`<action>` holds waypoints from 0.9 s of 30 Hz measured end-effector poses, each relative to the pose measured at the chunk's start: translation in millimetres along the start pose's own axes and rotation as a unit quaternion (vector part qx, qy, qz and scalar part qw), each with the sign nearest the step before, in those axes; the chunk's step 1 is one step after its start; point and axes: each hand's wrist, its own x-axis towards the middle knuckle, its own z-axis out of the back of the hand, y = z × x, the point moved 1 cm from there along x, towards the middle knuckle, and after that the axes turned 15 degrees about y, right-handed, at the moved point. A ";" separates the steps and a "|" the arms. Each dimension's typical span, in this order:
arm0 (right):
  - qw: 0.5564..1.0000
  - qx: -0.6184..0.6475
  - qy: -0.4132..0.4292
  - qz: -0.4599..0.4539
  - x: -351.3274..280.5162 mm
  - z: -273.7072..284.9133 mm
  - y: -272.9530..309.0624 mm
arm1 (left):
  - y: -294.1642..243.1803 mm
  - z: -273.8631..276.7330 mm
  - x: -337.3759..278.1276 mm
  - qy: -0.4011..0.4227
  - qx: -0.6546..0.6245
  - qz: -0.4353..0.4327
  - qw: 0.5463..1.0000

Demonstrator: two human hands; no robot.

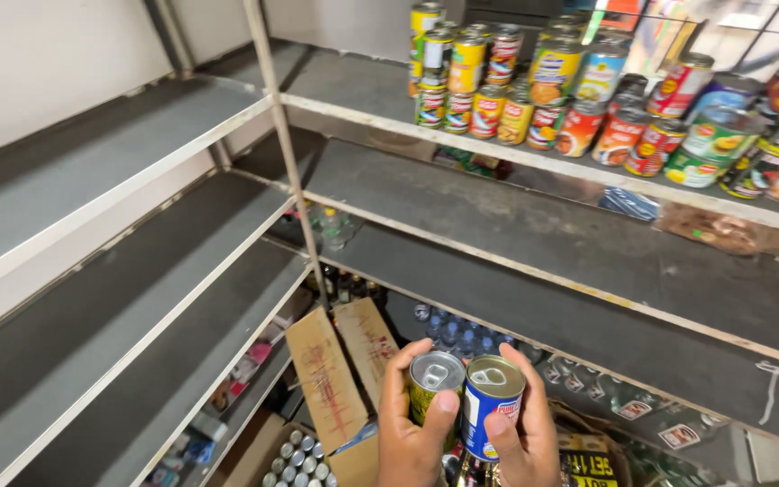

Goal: Organizing and arranging various canned goods on grocery store shelves to ensure proper display.

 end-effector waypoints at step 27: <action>0.979 -0.136 -0.081 0.128 188.0 76.9 -19.8 | 78.9 37.0 239.1 0.181 -0.042 0.027 0.982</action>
